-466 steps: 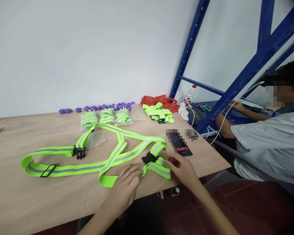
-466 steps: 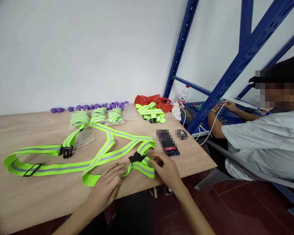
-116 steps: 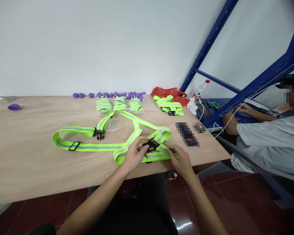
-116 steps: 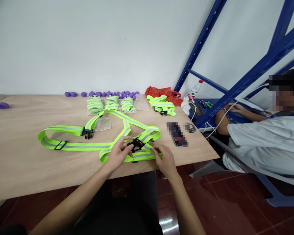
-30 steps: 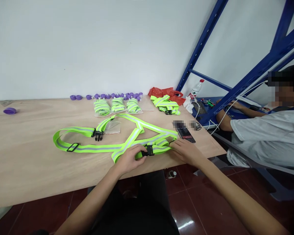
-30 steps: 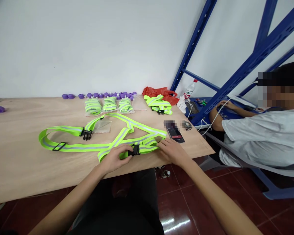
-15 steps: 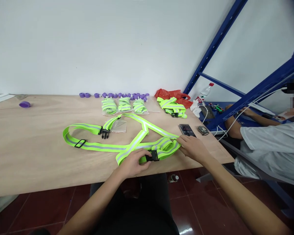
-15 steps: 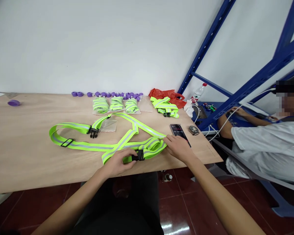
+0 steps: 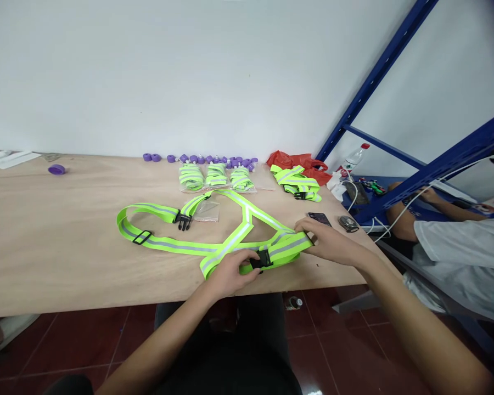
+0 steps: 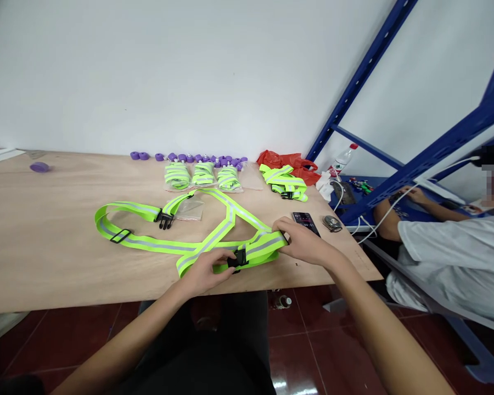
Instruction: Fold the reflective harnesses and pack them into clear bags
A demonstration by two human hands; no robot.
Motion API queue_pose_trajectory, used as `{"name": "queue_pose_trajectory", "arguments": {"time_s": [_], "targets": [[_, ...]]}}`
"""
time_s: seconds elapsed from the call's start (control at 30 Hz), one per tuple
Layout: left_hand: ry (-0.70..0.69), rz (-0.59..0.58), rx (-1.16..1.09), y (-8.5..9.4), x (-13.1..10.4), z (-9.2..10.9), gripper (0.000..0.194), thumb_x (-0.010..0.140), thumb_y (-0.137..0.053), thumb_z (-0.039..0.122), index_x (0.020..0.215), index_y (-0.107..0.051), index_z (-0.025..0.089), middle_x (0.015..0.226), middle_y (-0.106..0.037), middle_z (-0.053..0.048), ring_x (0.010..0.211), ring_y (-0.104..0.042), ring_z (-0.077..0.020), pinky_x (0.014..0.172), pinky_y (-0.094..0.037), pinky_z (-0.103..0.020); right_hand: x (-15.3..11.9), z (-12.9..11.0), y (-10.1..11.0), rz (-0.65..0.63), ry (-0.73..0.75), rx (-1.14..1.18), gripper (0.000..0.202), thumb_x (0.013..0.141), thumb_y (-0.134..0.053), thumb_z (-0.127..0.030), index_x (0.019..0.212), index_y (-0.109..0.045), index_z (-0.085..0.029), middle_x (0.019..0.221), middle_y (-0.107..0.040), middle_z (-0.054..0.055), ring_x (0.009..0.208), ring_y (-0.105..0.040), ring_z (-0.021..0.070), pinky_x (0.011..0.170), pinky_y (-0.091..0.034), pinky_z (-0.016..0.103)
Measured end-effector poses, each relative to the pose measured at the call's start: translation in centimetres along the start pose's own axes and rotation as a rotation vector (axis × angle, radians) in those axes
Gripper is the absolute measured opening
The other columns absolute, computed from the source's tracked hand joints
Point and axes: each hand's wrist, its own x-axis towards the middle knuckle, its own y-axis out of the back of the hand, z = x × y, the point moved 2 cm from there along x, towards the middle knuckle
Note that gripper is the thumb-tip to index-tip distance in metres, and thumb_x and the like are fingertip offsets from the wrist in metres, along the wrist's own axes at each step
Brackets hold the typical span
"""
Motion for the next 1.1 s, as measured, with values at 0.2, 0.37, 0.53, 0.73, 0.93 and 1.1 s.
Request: {"name": "queue_pose_trajectory", "arguments": {"time_s": [0.2,0.37,0.53,0.73,0.93,1.1], "targets": [[0.112,0.088,-0.217,0.3,0.2,-0.4,0.019,0.083,-0.066,0.025,0.101,-0.065,0.017,0.104,-0.072,-0.007,0.091,-0.069,-0.0196,0.085,-0.058,-0.033,-0.9,-0.6,2.1,-0.208,-0.082,0.06,0.028,0.079,-0.069,-0.044,0.097,-0.062,-0.025,0.102,-0.067,0.003,0.084,-0.061,0.022,0.073,-0.05,0.033],[-0.017,0.139,-0.131,0.8,-0.2,0.4,0.018,0.083,-0.064,0.021,0.101,-0.063,0.018,0.106,-0.069,-0.006,0.101,-0.065,-0.0202,0.093,-0.055,-0.035,-1.0,0.2,2.0,-0.027,0.008,-0.065,0.022,0.087,-0.062,-0.046,0.087,-0.063,-0.024,0.091,-0.069,0.004,0.081,-0.062,0.023,0.069,-0.048,0.034],[-0.121,0.159,0.007,1.4,-0.7,1.1,0.017,0.084,-0.061,0.02,0.101,-0.06,0.019,0.103,-0.068,-0.006,0.098,-0.065,-0.0189,0.09,-0.055,-0.034,-1.0,0.9,1.4,0.081,0.034,-0.163,0.023,0.091,-0.058,-0.045,0.083,-0.061,-0.023,0.085,-0.068,0.005,0.081,-0.062,0.0235,0.071,-0.046,0.034],[-0.207,0.138,0.132,1.7,-0.8,1.7,0.024,0.083,-0.066,0.02,0.106,-0.06,0.02,0.108,-0.067,-0.008,0.101,-0.064,-0.0209,0.09,-0.053,-0.034,-1.1,0.6,1.1,0.159,0.1,-0.231,0.027,0.095,-0.055,-0.044,0.079,-0.058,-0.022,0.08,-0.064,0.005,0.079,-0.059,0.0228,0.07,-0.043,0.032],[-0.232,0.089,0.156,1.5,-0.5,1.5,0.032,0.087,-0.068,0.025,0.118,-0.06,0.022,0.115,-0.066,-0.008,0.108,-0.064,-0.0219,0.095,-0.052,-0.035,-1.5,0.7,0.8,0.168,0.106,-0.191,0.026,0.096,-0.054,-0.042,0.08,-0.057,-0.022,0.08,-0.062,0.005,0.08,-0.057,0.0228,0.07,-0.043,0.033],[-0.195,0.046,0.158,1.6,-0.3,1.3,0.04,0.088,-0.068,0.022,0.126,-0.056,0.025,0.124,-0.062,-0.008,0.114,-0.061,-0.0227,0.099,-0.052,-0.038,-1.9,0.4,0.9,0.218,0.109,-0.157,0.025,0.096,-0.054,-0.041,0.079,-0.056,-0.022,0.079,-0.062,0.005,0.078,-0.057,0.0222,0.07,-0.044,0.034]]}}
